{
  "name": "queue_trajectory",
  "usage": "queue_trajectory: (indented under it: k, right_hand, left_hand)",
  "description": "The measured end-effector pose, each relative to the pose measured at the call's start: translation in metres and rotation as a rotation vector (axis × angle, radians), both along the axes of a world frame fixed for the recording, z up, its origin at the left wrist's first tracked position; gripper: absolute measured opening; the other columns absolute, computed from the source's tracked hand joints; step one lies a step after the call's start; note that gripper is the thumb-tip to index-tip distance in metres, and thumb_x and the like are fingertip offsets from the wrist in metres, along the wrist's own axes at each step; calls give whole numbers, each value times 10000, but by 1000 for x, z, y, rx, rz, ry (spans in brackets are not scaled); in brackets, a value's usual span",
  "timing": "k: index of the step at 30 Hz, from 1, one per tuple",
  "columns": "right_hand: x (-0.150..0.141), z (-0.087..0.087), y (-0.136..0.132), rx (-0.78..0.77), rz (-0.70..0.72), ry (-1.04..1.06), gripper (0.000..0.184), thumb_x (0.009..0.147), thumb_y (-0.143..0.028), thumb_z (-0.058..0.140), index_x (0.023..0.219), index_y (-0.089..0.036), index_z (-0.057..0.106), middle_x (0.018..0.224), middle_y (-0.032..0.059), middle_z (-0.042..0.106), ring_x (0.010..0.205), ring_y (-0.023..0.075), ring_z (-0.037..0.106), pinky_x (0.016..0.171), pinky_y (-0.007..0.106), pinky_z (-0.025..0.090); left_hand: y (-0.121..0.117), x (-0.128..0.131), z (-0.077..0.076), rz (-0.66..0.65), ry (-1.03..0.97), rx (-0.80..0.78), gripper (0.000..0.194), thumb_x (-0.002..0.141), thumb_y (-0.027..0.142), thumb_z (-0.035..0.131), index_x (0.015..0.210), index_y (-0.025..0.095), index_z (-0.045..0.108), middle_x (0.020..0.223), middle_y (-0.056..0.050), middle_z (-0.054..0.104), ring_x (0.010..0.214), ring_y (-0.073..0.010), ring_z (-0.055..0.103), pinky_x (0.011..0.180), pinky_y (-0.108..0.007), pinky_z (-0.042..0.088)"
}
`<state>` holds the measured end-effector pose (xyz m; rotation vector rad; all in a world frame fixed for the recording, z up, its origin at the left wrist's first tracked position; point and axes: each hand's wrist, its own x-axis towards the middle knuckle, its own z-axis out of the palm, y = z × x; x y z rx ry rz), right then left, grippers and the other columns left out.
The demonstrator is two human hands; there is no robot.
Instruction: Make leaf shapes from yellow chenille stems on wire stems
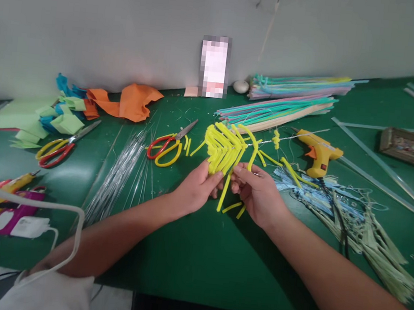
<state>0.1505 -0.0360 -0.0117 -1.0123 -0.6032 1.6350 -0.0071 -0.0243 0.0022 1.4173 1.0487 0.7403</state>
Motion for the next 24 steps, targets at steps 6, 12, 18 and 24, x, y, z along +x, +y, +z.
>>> queue_trajectory:
  k: [6,12,18,24]
  right_hand:
    - [0,0,0,-24,21,33,225,670,-303,826,741,-177,653,663,-21,648,517,77,568,557,231,476]
    - [0,0,-1,-53,59,33,214,664,-310,828,730,-173,678,685,-2,686,534,86,602,590,235,512]
    - [2,3,-1,-75,97,28,207,672,-323,825,701,-176,682,696,12,706,549,94,625,592,228,532]
    - [2,5,0,-77,118,35,219,639,-297,849,686,-173,674,659,-1,691,529,93,628,560,220,524]
  left_hand:
    - [0,-1,-6,-29,-58,-33,249,939,385,490,1067,172,470,802,-10,553,603,-105,498,544,-240,459]
    - [0,-1,-4,-19,-20,-21,269,931,412,507,1052,171,499,789,-20,570,599,-113,515,542,-239,449]
    - [-1,0,3,-21,-11,-60,244,926,389,508,1003,160,480,851,-40,576,633,-112,531,545,-233,470]
    - [0,-2,-6,-33,8,-55,258,938,399,490,1016,153,496,816,-32,585,612,-116,548,538,-249,478]
